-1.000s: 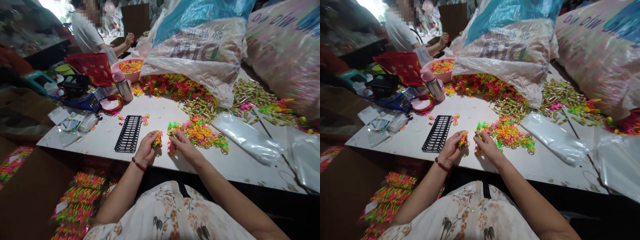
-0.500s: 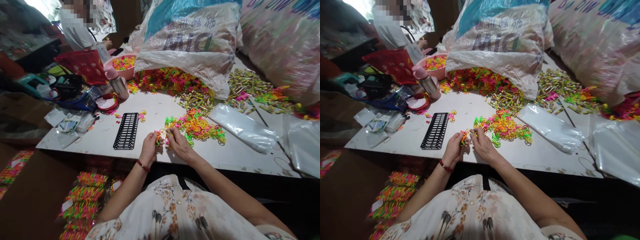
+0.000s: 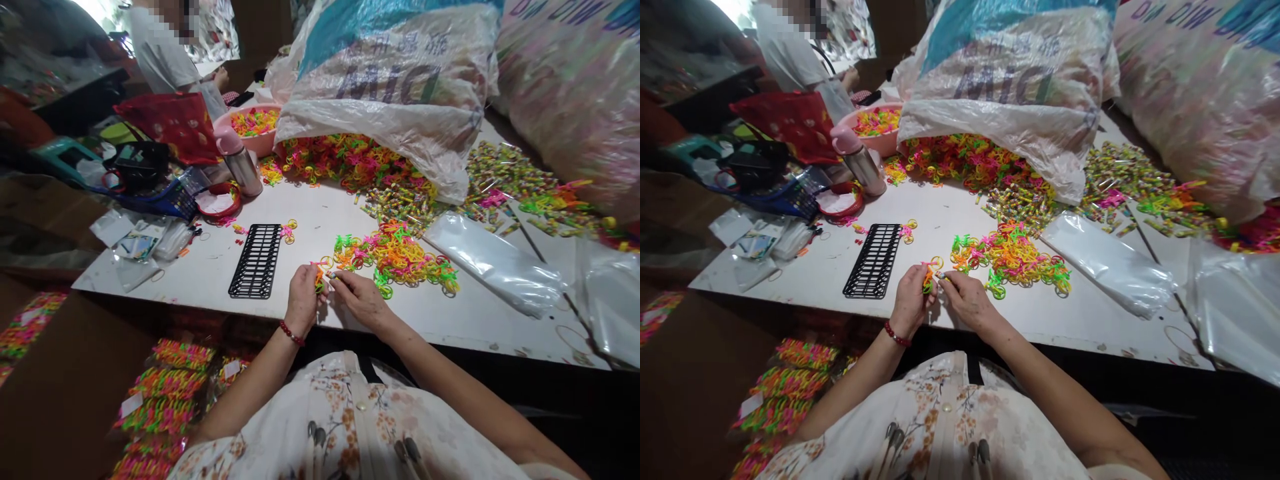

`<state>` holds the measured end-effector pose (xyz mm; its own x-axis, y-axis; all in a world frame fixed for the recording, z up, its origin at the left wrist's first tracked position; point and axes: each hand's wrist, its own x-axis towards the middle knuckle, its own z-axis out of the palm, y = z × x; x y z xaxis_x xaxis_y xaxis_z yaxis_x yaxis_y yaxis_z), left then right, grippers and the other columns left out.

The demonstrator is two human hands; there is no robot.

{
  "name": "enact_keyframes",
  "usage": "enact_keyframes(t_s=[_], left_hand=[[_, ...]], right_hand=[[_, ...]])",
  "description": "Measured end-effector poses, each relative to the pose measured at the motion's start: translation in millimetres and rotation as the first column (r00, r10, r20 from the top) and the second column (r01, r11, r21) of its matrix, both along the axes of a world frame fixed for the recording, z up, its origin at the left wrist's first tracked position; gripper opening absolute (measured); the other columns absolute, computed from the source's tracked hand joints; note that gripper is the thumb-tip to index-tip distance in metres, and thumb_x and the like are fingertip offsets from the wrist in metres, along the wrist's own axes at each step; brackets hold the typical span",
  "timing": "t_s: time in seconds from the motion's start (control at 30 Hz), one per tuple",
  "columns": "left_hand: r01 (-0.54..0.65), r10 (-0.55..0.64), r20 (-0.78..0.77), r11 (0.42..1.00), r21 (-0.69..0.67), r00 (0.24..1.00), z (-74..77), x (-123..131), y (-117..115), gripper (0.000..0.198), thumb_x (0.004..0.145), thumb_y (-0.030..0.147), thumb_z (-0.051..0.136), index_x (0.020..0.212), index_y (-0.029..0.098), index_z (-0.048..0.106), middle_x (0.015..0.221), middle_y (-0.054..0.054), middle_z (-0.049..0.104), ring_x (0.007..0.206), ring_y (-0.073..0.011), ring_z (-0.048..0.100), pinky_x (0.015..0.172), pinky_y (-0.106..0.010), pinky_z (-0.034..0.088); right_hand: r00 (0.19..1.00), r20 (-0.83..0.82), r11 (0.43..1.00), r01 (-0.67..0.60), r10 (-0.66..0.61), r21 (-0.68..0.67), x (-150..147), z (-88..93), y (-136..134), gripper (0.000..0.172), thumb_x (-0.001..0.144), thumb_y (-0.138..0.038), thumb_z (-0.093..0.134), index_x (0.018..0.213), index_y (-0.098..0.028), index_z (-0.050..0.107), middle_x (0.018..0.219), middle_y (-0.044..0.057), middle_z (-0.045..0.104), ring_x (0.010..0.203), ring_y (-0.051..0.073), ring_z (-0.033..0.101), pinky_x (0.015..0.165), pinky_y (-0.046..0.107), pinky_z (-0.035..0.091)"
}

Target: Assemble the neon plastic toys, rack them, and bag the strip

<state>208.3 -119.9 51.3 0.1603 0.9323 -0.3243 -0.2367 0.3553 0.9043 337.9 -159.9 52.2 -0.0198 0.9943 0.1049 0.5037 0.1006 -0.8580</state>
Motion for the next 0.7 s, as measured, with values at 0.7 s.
enact_keyframes(t_s=[0.7], left_hand=[[-0.052, 0.046, -0.12, 0.997, -0.05, 0.992, -1.9, 7.4, 1.6, 0.03, 0.086, 0.044, 0.054, 0.07, 0.02, 0.045, 0.04, 0.008, 0.042, 0.03, -0.0058, 0.032, 0.033, -0.017, 0.022]], right_hand=[[0.982, 0.187, 0.978, -0.025, -0.015, 0.208, -1.9, -12.2, -0.8, 0.022, 0.096, -0.028, 0.045, 0.103, -0.022, 0.065, 0.083, 0.007, 0.067, 0.077, 0.019, 0.061, 0.072, 0.03, 0.048]])
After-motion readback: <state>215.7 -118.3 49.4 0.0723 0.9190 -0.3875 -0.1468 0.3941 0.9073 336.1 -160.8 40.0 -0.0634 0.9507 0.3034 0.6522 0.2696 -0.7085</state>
